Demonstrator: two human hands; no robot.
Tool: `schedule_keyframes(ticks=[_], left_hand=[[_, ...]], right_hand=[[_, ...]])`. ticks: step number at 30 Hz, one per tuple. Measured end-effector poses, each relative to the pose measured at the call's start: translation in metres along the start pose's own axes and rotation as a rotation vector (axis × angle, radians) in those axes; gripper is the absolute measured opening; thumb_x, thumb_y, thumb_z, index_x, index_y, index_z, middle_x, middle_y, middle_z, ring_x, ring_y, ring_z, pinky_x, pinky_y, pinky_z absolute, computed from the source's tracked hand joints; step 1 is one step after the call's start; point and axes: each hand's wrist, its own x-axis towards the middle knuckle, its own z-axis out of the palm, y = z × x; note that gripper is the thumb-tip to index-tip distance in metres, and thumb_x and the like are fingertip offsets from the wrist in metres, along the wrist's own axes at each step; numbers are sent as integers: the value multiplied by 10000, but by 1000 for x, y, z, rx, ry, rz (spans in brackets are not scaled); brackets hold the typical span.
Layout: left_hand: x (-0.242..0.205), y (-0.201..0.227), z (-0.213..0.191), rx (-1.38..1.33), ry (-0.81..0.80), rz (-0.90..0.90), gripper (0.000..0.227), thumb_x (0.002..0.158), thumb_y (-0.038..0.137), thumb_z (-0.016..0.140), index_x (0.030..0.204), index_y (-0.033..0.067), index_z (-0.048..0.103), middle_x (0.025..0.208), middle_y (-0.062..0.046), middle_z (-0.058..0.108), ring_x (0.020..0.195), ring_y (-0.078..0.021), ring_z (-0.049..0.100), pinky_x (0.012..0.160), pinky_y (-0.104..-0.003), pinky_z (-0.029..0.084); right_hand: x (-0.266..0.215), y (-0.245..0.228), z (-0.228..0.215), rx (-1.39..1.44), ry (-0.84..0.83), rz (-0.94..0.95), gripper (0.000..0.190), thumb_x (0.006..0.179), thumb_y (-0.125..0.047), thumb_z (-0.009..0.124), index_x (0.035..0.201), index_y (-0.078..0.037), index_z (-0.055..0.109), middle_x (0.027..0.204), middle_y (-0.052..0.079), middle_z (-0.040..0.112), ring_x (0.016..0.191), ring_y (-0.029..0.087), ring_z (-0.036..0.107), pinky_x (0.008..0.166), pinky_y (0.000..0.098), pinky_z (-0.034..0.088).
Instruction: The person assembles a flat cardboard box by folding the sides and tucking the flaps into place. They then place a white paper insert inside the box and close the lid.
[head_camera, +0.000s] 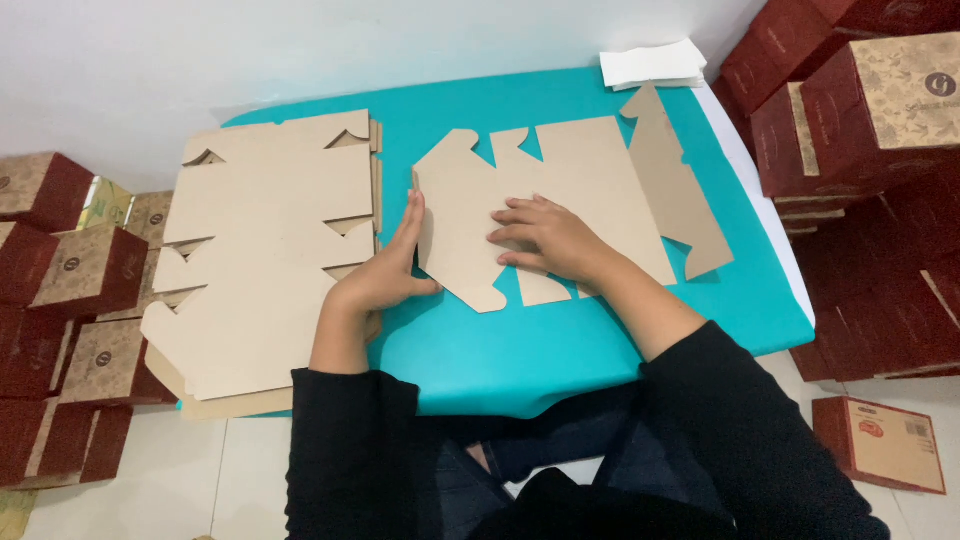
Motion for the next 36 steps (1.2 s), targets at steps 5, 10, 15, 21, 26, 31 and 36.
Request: schedule_keyframes(ticks=[5,10,15,21,26,31,36], left_hand=[[-2,13,-2,57,24,-70,1068,764,113,717,1522,142,-34,1579,-123,-54,1410,-413,102,1080,-595,247],[-3,11,-3,2,52,-86,971,807,208,723,1520,102,72,1569,-148,99,1404,-386,177,1107,-543,247],[-3,15,-3,9,157,-158,716,822,212,713,1443,118,370,1476,-119,378,1314,-349,396,1081,-471,364],[2,6,3,225,170,-124,521,852,260,685,1334,125,538,1379,-79,516,1289,-268,464,1073,-422,366],[3,7,5,386,262,-97,408,888,264,647,1273,134,605,1183,-83,656,1140,-280,588,967,-415,466],[14,-11,12,439,363,-70,334,852,312,694,1167,206,659,1054,12,697,1075,-203,623,913,-353,498],[17,-12,12,396,375,-25,191,851,260,705,1002,143,709,984,-44,696,1038,-275,626,940,-406,474]], right_hand=[[-3,-7,-13,39,-34,4,474,785,-525,700,1186,-282,636,1372,29,523,1370,275,351,1164,488,186],[-5,-9,-13,40,-21,32,453,769,-531,709,1151,-293,660,1363,25,530,1371,280,342,1169,488,171],[-4,-10,-13,10,-47,58,421,790,-511,696,1167,-331,644,1372,8,520,1384,276,323,1166,524,161],[0,3,5,-14,14,43,247,879,-430,633,1091,-314,683,1298,-13,575,1356,235,377,1157,475,226],[8,14,15,129,61,56,221,930,-393,595,957,-211,717,1193,14,619,1284,208,449,1141,432,273],[11,2,9,147,101,99,204,932,-357,599,954,-176,691,1142,30,615,1232,205,482,1111,423,296],[11,-7,2,183,118,113,164,918,-282,619,887,-121,631,1153,61,604,1209,238,485,1088,431,311]])
